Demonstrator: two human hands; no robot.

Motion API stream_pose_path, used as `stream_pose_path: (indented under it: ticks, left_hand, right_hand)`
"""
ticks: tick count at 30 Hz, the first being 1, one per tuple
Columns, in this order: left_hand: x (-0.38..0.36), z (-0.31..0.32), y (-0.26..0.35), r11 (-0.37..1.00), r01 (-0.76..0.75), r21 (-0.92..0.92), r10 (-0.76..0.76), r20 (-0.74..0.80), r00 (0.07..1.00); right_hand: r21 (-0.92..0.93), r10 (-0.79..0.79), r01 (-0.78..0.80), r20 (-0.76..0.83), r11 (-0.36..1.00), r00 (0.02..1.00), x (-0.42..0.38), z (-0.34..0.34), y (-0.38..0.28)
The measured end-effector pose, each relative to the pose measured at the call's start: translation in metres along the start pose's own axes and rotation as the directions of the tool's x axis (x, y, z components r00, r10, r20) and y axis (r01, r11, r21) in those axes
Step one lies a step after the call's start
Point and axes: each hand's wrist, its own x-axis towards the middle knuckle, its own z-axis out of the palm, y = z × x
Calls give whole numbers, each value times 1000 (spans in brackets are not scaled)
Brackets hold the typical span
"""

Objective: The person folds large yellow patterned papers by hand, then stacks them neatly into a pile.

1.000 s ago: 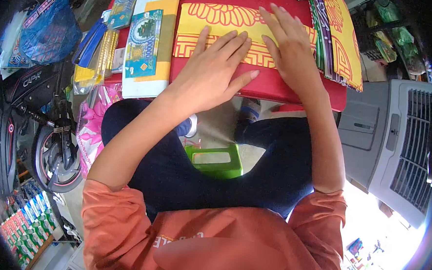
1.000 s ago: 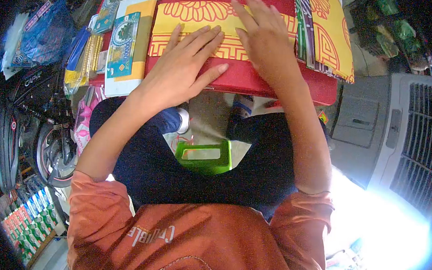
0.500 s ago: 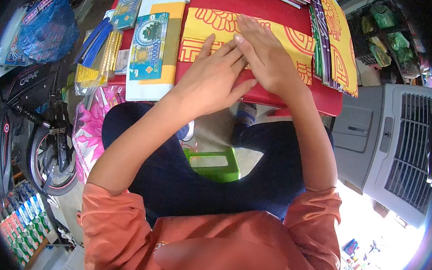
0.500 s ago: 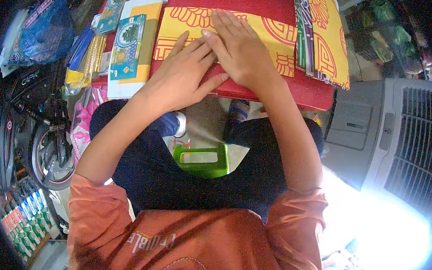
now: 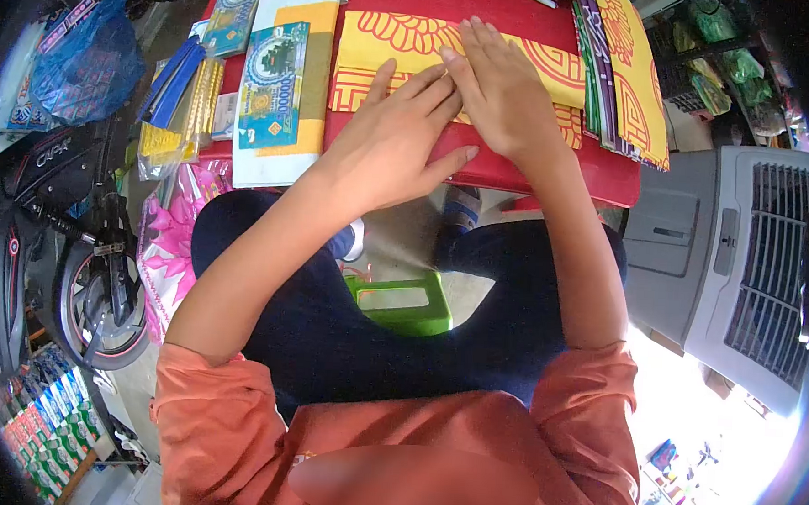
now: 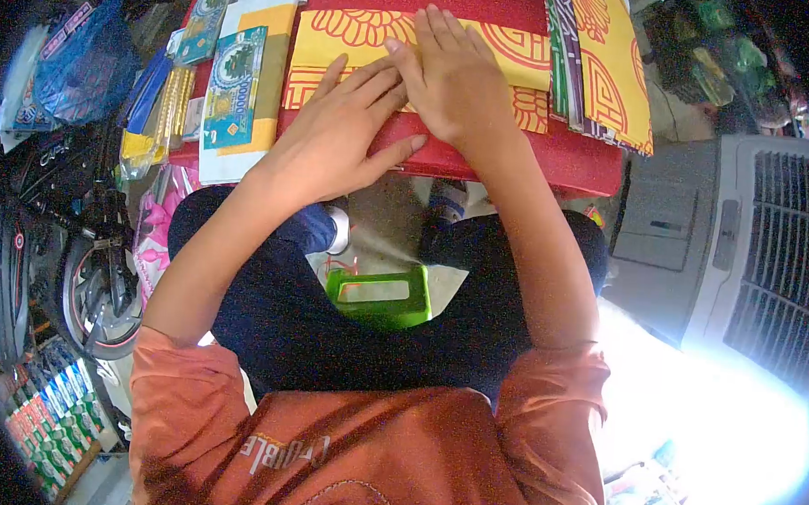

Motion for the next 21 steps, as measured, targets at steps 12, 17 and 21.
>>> stream_pose_path:
  ticks: [12,17,21]
  left_hand:
    - [11,-15,-10,985,95,-141,-79,115,990]
    - [38,-29,-6,898,288,-334,-286,55,957]
    - [62,24,-13,991,128,33,-119,-209,971]
  right_hand:
    - [-96,28,-23,48,995,998,-9,-4,4]
    - [-183,77,-60,87,981,993,-14,-1,-2]
    - [-301,40,-11,92,954,995,-16,1,-1]
